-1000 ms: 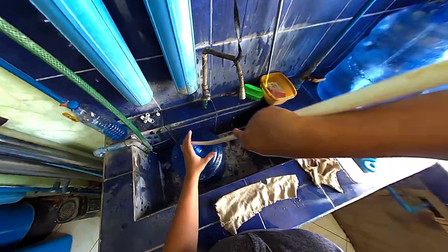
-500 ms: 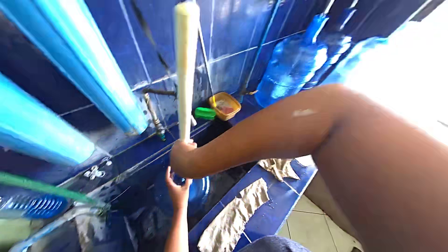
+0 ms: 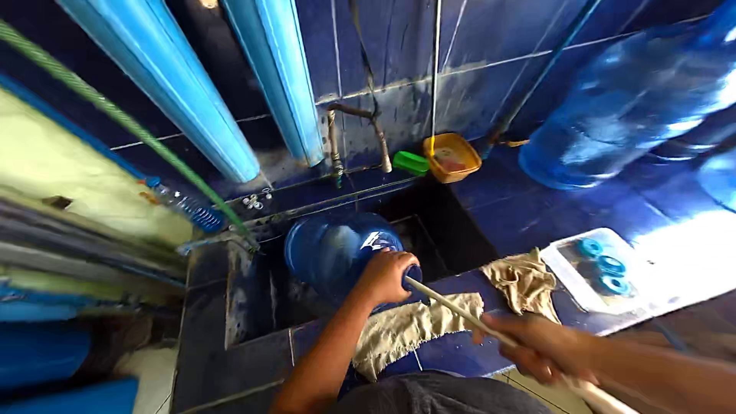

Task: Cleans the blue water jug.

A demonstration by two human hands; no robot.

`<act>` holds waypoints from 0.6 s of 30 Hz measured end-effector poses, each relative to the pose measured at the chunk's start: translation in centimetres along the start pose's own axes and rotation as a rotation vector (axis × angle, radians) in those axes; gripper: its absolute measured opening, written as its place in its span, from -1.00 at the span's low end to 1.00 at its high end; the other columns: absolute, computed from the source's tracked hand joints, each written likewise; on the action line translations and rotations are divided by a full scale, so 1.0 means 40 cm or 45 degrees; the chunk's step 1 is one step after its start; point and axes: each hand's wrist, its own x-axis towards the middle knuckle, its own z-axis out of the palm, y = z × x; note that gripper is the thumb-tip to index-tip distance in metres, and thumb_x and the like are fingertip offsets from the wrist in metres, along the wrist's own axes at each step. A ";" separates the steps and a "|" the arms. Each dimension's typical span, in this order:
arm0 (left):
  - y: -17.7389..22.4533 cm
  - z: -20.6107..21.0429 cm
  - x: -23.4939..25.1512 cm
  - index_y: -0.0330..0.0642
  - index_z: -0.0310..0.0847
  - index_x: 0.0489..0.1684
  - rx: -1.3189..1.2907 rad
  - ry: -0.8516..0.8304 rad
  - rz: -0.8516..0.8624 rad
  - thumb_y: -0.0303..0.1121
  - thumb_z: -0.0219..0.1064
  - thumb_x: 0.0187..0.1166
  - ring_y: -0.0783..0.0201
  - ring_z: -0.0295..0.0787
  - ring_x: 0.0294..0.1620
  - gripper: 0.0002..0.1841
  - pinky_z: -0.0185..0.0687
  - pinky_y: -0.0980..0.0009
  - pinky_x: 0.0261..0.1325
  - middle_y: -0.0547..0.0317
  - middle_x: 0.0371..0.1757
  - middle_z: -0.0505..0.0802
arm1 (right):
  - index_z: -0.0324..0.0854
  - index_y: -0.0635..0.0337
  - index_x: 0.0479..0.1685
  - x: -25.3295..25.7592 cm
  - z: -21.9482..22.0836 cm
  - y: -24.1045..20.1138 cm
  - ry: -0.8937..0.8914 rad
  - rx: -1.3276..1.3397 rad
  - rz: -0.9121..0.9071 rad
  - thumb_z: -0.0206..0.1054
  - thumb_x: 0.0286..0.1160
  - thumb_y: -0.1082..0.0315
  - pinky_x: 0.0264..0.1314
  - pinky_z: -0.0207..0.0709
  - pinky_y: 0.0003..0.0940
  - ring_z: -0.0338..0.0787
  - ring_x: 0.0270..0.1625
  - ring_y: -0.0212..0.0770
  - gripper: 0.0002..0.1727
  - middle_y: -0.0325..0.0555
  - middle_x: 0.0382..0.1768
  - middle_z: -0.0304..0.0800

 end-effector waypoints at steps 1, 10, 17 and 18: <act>0.023 0.039 -0.018 -0.17 0.75 0.19 0.021 0.162 0.044 -0.26 0.70 0.07 -0.06 0.75 0.34 -0.42 0.26 -0.17 0.68 -0.04 0.19 0.87 | 0.55 -0.06 0.20 -0.015 0.012 0.059 -0.059 0.105 -0.018 -0.26 0.83 -0.21 -0.82 0.18 -0.65 0.20 -0.85 -0.57 -0.42 -0.48 -0.78 0.24; 0.145 0.119 -0.044 -0.26 0.78 0.06 0.295 -0.022 0.291 -0.34 0.63 0.14 -0.12 0.81 0.23 -0.55 0.43 -0.12 0.56 -0.09 0.07 0.90 | 0.79 0.09 0.19 -0.094 -0.140 0.251 0.763 -1.370 -0.706 0.13 0.76 -0.06 -0.40 0.60 0.43 0.84 -0.44 0.32 -0.52 0.21 -0.52 0.81; 0.181 0.181 -0.063 -0.21 0.81 -0.02 0.402 0.185 0.187 -0.33 0.65 0.05 -0.09 0.83 0.17 -0.56 0.54 -0.13 0.39 -0.03 0.04 0.91 | 0.75 0.06 0.06 -0.045 -0.108 0.362 0.158 -0.165 -0.424 -0.02 0.82 0.09 -0.75 0.25 -0.54 0.32 -0.80 -0.49 -0.58 -0.42 -0.77 0.38; 0.181 0.186 -0.063 -0.21 0.81 -0.03 0.410 0.201 0.199 -0.33 0.64 0.07 -0.07 0.83 0.16 -0.58 0.54 -0.13 0.38 -0.02 0.03 0.92 | 0.76 0.06 0.08 -0.039 -0.126 0.365 0.270 -0.408 -0.537 0.01 0.83 0.14 -0.69 0.29 -0.49 0.37 -0.76 -0.45 -0.62 -0.37 -0.74 0.43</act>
